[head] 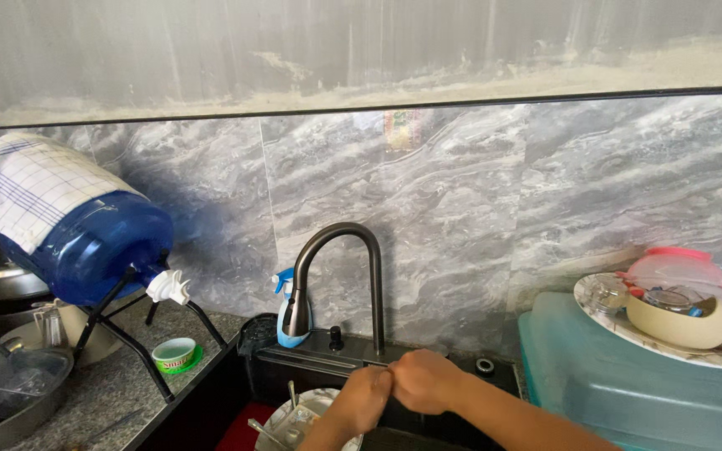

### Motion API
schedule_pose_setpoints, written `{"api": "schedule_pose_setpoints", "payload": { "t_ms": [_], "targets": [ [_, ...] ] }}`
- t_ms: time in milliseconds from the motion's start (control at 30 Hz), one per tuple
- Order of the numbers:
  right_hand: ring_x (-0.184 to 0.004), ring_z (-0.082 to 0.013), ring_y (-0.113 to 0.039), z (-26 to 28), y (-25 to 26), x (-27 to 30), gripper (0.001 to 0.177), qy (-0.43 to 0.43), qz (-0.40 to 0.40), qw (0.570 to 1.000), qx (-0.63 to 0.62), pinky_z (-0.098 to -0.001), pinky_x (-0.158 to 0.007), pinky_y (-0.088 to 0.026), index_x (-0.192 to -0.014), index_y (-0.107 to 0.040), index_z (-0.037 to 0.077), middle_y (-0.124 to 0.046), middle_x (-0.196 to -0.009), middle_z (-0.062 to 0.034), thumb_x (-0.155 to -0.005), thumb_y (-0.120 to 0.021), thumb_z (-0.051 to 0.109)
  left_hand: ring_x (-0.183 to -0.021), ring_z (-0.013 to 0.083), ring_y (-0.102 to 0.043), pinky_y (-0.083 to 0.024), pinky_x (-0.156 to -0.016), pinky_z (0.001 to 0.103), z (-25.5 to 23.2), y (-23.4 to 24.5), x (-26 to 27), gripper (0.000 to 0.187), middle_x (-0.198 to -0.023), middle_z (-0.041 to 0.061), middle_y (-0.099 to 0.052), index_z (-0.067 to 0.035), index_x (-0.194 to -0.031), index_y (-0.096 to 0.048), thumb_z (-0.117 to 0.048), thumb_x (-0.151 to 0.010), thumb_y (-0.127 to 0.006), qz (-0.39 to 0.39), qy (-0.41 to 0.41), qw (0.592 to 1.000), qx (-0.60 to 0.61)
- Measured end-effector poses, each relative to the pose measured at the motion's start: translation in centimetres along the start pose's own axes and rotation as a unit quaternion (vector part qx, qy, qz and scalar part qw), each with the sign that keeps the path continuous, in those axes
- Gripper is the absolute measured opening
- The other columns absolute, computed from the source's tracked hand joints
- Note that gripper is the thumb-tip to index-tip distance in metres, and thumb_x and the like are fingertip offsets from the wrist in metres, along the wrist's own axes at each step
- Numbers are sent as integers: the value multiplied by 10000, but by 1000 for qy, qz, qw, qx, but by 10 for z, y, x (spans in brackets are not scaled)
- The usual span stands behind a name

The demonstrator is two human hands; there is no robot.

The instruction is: The person sprays a cleaning liquid onto glass window panes and wipes them with a cloth, opening the hinged window sections to clean different areas.

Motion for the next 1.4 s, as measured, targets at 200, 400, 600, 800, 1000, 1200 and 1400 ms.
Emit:
{"api": "schedule_pose_setpoints", "payload": {
  "t_ms": [200, 400, 600, 800, 1000, 1200, 1400],
  "targets": [
    [-660, -443, -658, 4, -21, 4, 244, 29, -61, 995, 67, -551, -614, -528, -791, -665, 9, -686, -729, -216, -854, -633, 242, -658, 379, -676, -567, -580, 558, 92, -57, -10, 183, -745, 191, -635, -37, -829, -560, -144, -909, -435, 39, 25, 998, -41],
    [-681, -411, -675, -11, -51, 17, 222, 44, -72, 991, 108, -529, -602, -537, -824, -638, 11, -682, -766, -198, -888, -626, 223, -395, 145, -389, -355, -373, 361, 138, -102, -5, 319, -568, -9, -465, -124, -781, -561, -396, -948, -552, 69, 418, 815, 395],
    [-815, -415, -697, -30, -58, 32, 255, -131, -27, 991, -26, -531, -697, -550, -1033, -582, 4, -706, -860, -225, -915, -621, 227, -588, 199, -617, -573, -550, 407, 88, -72, -23, 240, -713, 60, -645, -17, -972, -697, -227, -871, -644, 83, 387, 887, 239],
    [-934, -428, -682, -63, -38, 49, 259, -195, -138, 963, -124, -536, -788, -535, -1166, -585, 36, -726, -1021, -259, -974, -589, 210, -671, 126, -680, -532, -606, 282, -8, -22, -53, 280, -801, 51, -759, -8, -1010, -739, -117, -764, -818, -19, 124, 964, 233],
    [-795, -195, -617, -88, 22, 118, 366, -335, -168, 822, -428, -371, -666, -527, -1255, -526, 184, -645, -926, -57, -906, -634, 161, -629, 155, -576, -449, -584, 330, -105, -47, -87, 148, -776, 53, -722, -32, -988, -744, -155, -906, -731, 0, 147, 953, 266],
    [-883, -115, -672, -99, 94, 240, 212, -281, -342, 722, -531, -296, -750, -573, -1092, -642, 106, -704, -958, 8, -886, -676, 144, -669, 117, -600, -483, -631, 297, -203, -142, -123, 217, -747, 34, -694, -25, -959, -751, -230, -926, -687, 63, 27, 961, 267],
    [-845, -160, -707, -111, 145, 397, 146, -314, -409, 660, -547, -335, -741, -592, -1012, -614, 61, -728, -936, -64, -939, -699, 156, -739, 103, -622, -497, -685, 280, -323, -262, -138, 232, -808, 24, -712, -26, -957, -733, -235, -917, -641, 168, -15, 924, 342]
  ]
}}
Point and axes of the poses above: each hand's wrist, its own x-axis away from the middle knuckle, its own y-axis out of the back of the hand, z = x × y, the point moved 4 cm from there along -x, towards the middle knuckle
